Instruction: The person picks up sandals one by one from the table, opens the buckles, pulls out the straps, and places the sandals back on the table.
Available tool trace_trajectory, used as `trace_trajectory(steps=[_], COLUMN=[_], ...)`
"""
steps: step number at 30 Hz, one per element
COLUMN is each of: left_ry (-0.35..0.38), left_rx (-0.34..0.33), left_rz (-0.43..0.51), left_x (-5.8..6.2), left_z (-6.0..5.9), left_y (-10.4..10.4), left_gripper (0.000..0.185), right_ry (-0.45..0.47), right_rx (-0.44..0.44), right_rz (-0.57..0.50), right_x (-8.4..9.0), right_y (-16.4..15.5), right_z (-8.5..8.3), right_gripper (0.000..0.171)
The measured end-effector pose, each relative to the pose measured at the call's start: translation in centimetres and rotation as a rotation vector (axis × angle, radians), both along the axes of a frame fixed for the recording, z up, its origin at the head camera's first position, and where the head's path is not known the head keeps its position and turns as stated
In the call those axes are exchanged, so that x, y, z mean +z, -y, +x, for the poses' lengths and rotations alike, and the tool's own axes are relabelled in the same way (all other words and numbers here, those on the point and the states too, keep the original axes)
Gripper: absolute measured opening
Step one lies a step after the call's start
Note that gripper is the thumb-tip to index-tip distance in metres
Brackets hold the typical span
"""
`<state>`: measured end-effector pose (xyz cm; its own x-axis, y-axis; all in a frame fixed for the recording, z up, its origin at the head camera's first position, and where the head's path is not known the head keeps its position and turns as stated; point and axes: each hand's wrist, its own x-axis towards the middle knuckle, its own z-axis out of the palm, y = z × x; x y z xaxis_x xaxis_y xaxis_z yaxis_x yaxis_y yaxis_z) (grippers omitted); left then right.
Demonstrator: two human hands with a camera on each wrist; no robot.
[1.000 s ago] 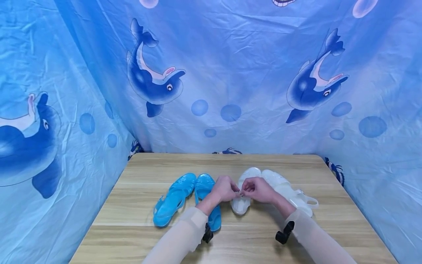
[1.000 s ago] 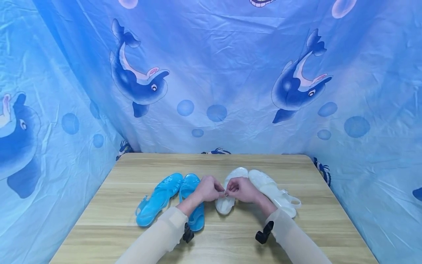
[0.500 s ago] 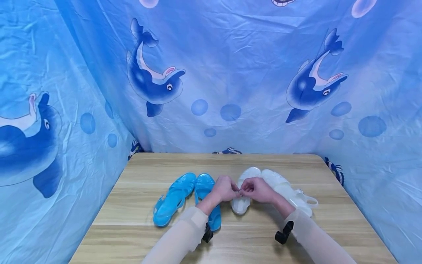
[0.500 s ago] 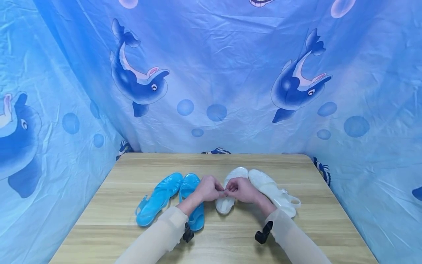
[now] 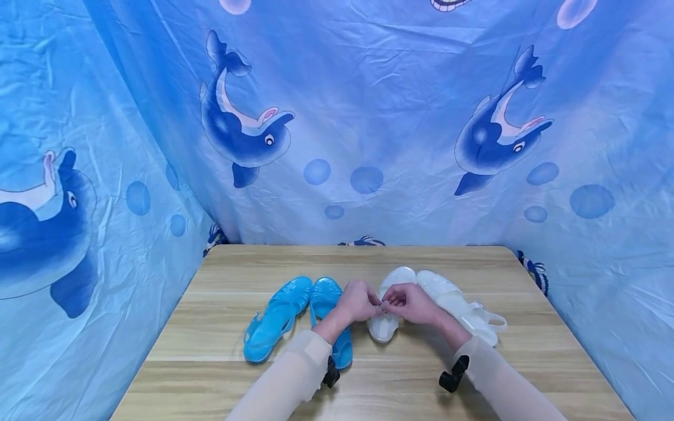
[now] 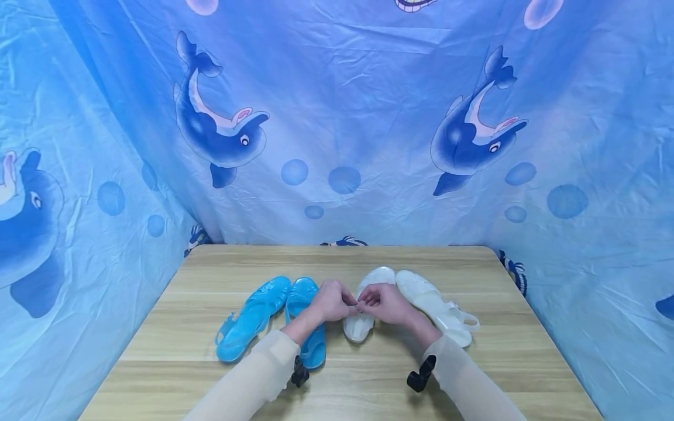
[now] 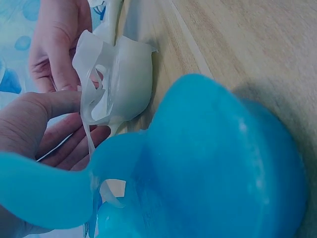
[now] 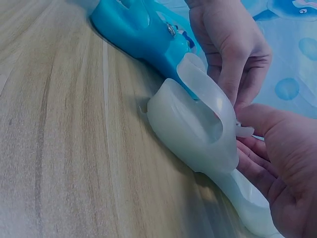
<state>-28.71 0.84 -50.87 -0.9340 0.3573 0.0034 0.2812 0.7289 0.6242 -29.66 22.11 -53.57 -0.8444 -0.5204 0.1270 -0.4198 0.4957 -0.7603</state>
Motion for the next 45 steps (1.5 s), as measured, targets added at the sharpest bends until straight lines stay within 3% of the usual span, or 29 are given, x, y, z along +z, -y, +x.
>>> trace_trajectory(steps=[10,19,33,45], left_ry=[0.004,-0.002,-0.070,-0.037], left_rx=[-0.002,-0.012,-0.040,-0.036], left_rz=[0.000,-0.012,-0.014,-0.007], left_x=[0.09,0.19,-0.05,0.02], left_z=[0.14,0.04,0.00,-0.37], left_y=[-0.10,0.06,0.00,0.10], left_gripper=[0.013,0.012,0.018,0.014], right_ry=[0.009,0.037,0.007,0.020], right_rx=[0.006,0.019,0.012,0.024], right_rz=[0.012,-0.047,-0.024,-0.061], right_x=[-0.17,-0.31,-0.24,-0.95], right_y=[0.16,0.14,0.18,-0.05], right_z=[0.12,0.39,0.09,0.26], right_gripper=[0.005,0.006,0.006,0.009])
